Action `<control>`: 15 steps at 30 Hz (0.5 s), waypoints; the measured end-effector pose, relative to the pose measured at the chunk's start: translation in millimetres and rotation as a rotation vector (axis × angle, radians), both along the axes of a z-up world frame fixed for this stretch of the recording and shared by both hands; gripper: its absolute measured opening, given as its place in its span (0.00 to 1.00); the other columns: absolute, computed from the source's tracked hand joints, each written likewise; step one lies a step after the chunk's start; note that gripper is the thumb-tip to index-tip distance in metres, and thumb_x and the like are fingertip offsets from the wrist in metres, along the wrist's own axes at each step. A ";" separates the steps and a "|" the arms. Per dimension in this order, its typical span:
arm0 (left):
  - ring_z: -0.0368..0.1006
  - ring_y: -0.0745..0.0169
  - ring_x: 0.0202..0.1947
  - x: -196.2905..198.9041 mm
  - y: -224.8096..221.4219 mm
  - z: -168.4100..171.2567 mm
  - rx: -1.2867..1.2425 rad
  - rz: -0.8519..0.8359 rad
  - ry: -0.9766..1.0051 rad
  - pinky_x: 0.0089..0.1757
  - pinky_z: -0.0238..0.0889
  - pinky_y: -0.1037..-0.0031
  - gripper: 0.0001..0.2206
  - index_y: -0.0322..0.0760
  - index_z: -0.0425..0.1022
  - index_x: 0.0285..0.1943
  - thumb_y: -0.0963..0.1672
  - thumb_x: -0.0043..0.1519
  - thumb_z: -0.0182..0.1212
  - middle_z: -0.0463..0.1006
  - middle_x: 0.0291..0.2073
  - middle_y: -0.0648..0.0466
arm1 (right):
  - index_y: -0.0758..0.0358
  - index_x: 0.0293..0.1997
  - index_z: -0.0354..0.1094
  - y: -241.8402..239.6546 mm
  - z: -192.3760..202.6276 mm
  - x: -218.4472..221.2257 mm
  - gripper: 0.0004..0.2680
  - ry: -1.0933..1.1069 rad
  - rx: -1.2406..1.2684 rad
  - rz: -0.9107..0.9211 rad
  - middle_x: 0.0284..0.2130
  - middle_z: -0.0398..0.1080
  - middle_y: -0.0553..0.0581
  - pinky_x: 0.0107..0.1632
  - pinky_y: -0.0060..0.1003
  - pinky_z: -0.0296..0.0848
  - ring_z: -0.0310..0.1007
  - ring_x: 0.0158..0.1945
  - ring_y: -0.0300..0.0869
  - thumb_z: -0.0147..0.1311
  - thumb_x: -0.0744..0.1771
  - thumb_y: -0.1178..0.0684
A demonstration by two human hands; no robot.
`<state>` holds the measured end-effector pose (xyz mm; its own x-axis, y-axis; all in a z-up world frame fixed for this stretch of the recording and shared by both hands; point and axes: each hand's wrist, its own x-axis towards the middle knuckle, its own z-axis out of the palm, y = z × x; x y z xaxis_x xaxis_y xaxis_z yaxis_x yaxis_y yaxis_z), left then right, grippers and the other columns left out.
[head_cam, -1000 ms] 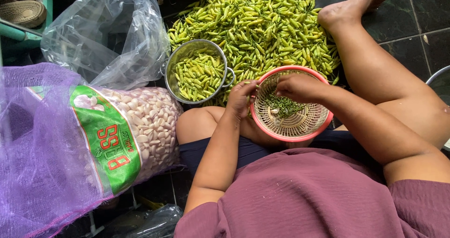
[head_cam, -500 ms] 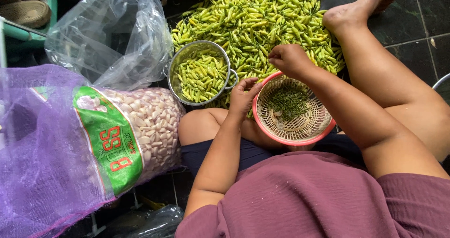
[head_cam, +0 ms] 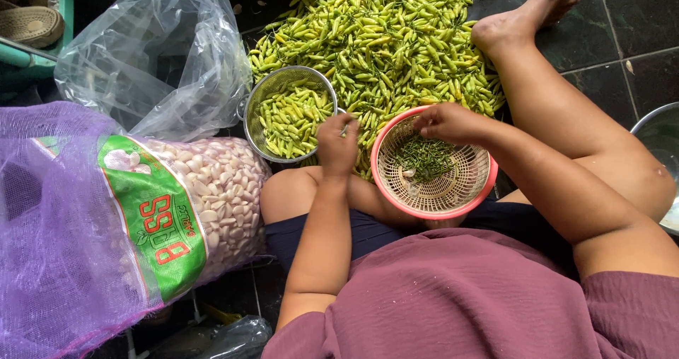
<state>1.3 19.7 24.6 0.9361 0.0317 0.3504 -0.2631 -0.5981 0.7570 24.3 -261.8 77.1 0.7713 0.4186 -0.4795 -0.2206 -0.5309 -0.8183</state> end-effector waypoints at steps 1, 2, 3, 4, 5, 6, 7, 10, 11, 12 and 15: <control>0.76 0.46 0.44 4.9 11.8 3.4 0.031 0.134 0.003 0.49 0.68 0.57 0.08 0.45 0.81 0.47 0.45 0.60 0.69 0.80 0.39 0.51 | 0.65 0.46 0.79 -0.7 -0.9 7.2 0.07 -0.178 -0.130 -0.007 0.34 0.76 0.64 0.38 0.44 0.70 0.75 0.36 0.51 0.56 0.67 0.59; 0.74 0.38 0.50 10.0 23.6 6.8 0.063 0.268 0.006 0.54 0.64 0.47 0.11 0.38 0.79 0.54 0.42 0.63 0.66 0.79 0.46 0.45 | 0.62 0.48 0.80 -1.3 -1.8 14.4 0.08 -0.357 -0.259 -0.012 0.39 0.77 0.65 0.44 0.52 0.76 0.79 0.42 0.59 0.57 0.66 0.59; 0.74 0.38 0.50 11.3 24.0 4.2 0.062 0.267 0.003 0.54 0.64 0.47 0.11 0.38 0.79 0.54 0.42 0.63 0.66 0.79 0.46 0.45 | 0.62 0.48 0.80 -12.2 -40.0 34.9 0.08 -0.360 -0.260 -0.013 0.39 0.77 0.65 0.44 0.52 0.76 0.79 0.42 0.59 0.57 0.66 0.59; 0.63 0.34 0.60 12.5 24.6 2.0 0.175 0.404 0.065 0.56 0.53 0.34 0.23 0.43 0.74 0.63 0.46 0.58 0.69 0.72 0.57 0.45 | 0.58 0.49 0.80 -22.9 -77.7 55.5 0.08 -0.494 -0.392 -0.050 0.39 0.76 0.62 0.43 0.51 0.77 0.80 0.42 0.58 0.58 0.67 0.55; 0.53 0.30 0.70 14.0 26.0 0.4 0.289 0.544 0.127 0.59 0.41 0.22 0.35 0.47 0.68 0.71 0.50 0.52 0.73 0.64 0.68 0.45 | 0.54 0.51 0.80 -32.5 -115.0 77.8 0.09 -0.631 -0.522 -0.086 0.39 0.75 0.59 0.42 0.50 0.79 0.80 0.42 0.58 0.58 0.67 0.51; 0.53 0.30 0.70 14.0 22.0 -1.5 0.289 0.547 0.122 0.59 0.41 0.22 0.35 0.47 0.68 0.71 0.50 0.52 0.73 0.64 0.68 0.45 | 0.54 0.51 0.80 -34.0 -120.9 83.4 0.09 -0.636 -0.520 -0.085 0.39 0.75 0.59 0.42 0.50 0.79 0.80 0.42 0.58 0.58 0.67 0.51; 0.52 0.29 0.71 12.2 19.4 -4.0 0.255 0.462 0.119 0.61 0.43 0.27 0.33 0.47 0.69 0.70 0.49 0.53 0.74 0.64 0.68 0.44 | 0.56 0.50 0.80 -33.8 -128.1 87.4 0.10 -0.631 -0.584 -0.094 0.40 0.73 0.61 0.42 0.52 0.79 0.80 0.43 0.60 0.61 0.66 0.50; 0.55 0.30 0.69 5.0 10.1 -3.5 0.126 0.301 0.116 0.62 0.49 0.35 0.26 0.48 0.72 0.66 0.47 0.57 0.72 0.66 0.66 0.45 | 0.57 0.48 0.80 -29.0 -135.8 89.9 0.11 -0.590 -0.644 -0.101 0.40 0.73 0.63 0.43 0.54 0.79 0.80 0.44 0.63 0.63 0.65 0.47; 0.60 0.32 0.67 2.4 5.2 -2.2 0.026 0.220 0.118 0.62 0.54 0.40 0.22 0.48 0.74 0.64 0.46 0.59 0.71 0.68 0.64 0.47 | 0.57 0.45 0.80 -28.7 -135.3 88.7 0.10 -0.552 -0.647 -0.100 0.38 0.73 0.63 0.45 0.55 0.78 0.80 0.44 0.63 0.63 0.65 0.45; 0.60 0.32 0.67 3.2 4.2 -6.1 0.027 0.220 0.115 0.62 0.54 0.40 0.22 0.48 0.74 0.64 0.46 0.59 0.71 0.68 0.64 0.47 | 0.57 0.45 0.80 -22.5 -111.3 83.1 0.10 -0.555 -0.646 -0.101 0.38 0.73 0.63 0.45 0.55 0.78 0.80 0.44 0.63 0.63 0.65 0.45; 0.76 0.49 0.54 -1.6 -1.4 -14.5 -0.504 0.066 0.361 0.49 0.74 0.59 0.16 0.47 0.75 0.62 0.47 0.66 0.67 0.76 0.55 0.48 | 0.56 0.49 0.78 -7.8 -35.9 53.0 0.10 -0.442 -0.521 -0.091 0.37 0.77 0.60 0.46 0.52 0.77 0.79 0.47 0.58 0.60 0.67 0.46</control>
<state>-0.3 18.3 10.1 0.9832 0.1722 -0.0609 0.0872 -0.1500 0.9848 77.3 -269.6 41.2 0.9619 0.1429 -0.2330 0.0123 -0.8743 -0.4852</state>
